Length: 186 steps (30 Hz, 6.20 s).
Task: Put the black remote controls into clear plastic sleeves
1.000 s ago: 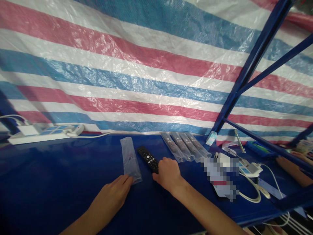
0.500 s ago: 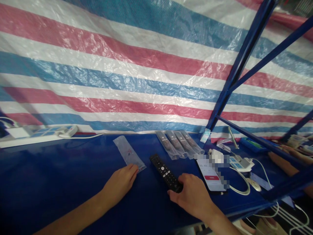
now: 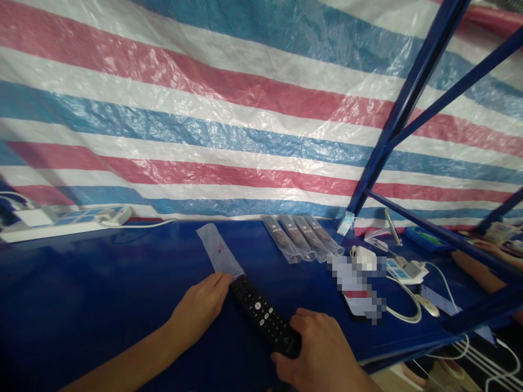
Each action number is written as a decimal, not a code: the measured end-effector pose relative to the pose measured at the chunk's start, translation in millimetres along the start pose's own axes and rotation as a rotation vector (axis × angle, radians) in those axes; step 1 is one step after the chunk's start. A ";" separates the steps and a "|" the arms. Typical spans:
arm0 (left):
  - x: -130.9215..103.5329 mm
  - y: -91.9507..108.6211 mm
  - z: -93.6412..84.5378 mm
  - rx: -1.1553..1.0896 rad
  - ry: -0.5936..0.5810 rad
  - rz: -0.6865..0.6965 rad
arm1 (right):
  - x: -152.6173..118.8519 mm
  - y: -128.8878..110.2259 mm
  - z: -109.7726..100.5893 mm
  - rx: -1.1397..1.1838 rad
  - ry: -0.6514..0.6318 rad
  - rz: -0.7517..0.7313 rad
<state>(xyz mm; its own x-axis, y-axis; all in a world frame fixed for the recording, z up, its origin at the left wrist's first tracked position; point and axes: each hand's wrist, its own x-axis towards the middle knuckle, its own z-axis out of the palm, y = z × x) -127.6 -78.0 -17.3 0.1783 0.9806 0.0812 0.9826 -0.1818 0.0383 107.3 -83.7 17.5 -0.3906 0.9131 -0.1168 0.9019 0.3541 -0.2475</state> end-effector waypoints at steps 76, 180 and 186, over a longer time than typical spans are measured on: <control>-14.3 11.3 43.0 -0.074 0.602 0.537 | 174.5 -31.6 -6.8 -0.195 0.343 0.229; -12.0 7.9 30.2 -0.249 0.345 0.551 | 122.1 -33.0 14.1 -0.068 0.474 -0.069; -14.1 9.0 29.8 -0.232 0.326 0.549 | 137.6 -31.4 11.5 -0.179 0.395 0.120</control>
<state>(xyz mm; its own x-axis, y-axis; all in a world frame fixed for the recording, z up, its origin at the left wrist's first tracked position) -119.7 -91.2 -47.8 0.5871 0.6763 0.4448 0.7113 -0.6933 0.1153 23.2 28.5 -1.9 -0.2120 0.9446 0.2506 0.9678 0.2385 -0.0804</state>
